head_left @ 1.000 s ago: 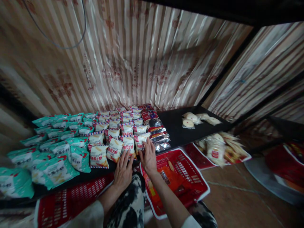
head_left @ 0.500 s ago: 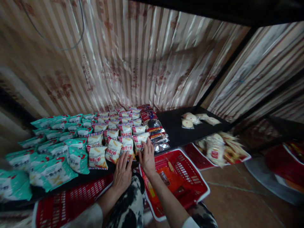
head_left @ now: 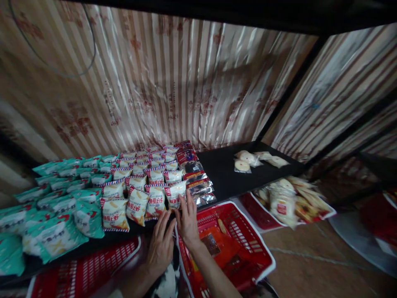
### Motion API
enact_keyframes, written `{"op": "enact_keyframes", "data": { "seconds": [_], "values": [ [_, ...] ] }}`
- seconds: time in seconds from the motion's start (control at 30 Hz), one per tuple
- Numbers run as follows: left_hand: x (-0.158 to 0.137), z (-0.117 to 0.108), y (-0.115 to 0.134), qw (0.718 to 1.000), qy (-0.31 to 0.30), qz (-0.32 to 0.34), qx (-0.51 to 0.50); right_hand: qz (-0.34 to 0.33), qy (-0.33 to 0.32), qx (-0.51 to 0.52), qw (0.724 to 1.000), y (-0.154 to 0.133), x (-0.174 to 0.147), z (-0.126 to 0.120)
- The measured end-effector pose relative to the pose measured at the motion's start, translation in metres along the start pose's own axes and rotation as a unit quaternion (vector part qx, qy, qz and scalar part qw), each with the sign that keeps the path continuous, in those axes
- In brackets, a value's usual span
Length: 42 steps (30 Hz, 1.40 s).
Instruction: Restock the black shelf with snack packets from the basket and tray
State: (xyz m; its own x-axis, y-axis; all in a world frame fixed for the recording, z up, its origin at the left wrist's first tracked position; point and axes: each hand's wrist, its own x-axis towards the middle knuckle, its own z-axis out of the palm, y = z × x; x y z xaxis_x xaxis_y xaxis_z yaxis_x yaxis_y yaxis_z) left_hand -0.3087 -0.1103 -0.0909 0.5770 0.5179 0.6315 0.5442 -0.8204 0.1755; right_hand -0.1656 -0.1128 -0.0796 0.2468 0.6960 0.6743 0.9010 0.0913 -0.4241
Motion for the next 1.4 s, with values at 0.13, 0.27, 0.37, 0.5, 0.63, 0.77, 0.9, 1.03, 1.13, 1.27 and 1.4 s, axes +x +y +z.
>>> {"op": "enact_keyframes", "data": {
  "seconds": [0.13,0.27,0.37,0.5,0.63,0.77,0.9,1.03,1.13,1.27,1.4],
  "values": [
    [0.004,0.010,0.020,0.999,0.008,-0.022,-0.034,-0.011,0.003,0.014,1.000,0.005,0.001,-0.023],
    [0.008,0.015,0.035,0.997,0.013,-0.043,-0.070,-0.023,0.021,0.023,0.999,0.015,0.015,-0.046],
    [0.015,0.016,0.044,0.995,0.023,-0.047,-0.085,-0.029,0.026,0.021,0.999,0.024,0.034,-0.061],
    [0.026,0.015,0.054,0.994,0.026,-0.047,-0.098,-0.019,0.033,0.011,0.999,0.036,0.064,-0.073],
    [0.033,0.016,0.061,0.993,0.040,-0.049,-0.101,0.025,-0.002,-0.001,1.000,0.049,0.096,-0.077],
    [0.038,0.021,0.066,0.991,0.067,-0.063,-0.093,0.056,-0.054,-0.024,0.997,0.060,0.127,-0.076],
    [0.038,0.027,0.070,0.990,0.087,-0.073,-0.086,0.082,-0.111,-0.086,0.987,0.066,0.156,-0.071],
    [0.033,0.031,0.073,0.991,0.082,-0.071,-0.076,0.131,-0.178,-0.136,0.966,0.067,0.181,-0.065],
    [0.031,0.034,0.074,0.991,0.079,-0.068,-0.079,0.163,-0.206,-0.146,0.954,0.068,0.196,-0.058],
    [0.031,0.038,0.075,0.990,0.089,-0.084,-0.065,0.193,-0.219,-0.131,0.947,0.077,0.207,-0.049],
    [0.032,0.040,0.076,0.988,0.092,-0.109,-0.049,0.217,-0.198,-0.095,0.951,0.090,0.210,-0.042]
  ]
}}
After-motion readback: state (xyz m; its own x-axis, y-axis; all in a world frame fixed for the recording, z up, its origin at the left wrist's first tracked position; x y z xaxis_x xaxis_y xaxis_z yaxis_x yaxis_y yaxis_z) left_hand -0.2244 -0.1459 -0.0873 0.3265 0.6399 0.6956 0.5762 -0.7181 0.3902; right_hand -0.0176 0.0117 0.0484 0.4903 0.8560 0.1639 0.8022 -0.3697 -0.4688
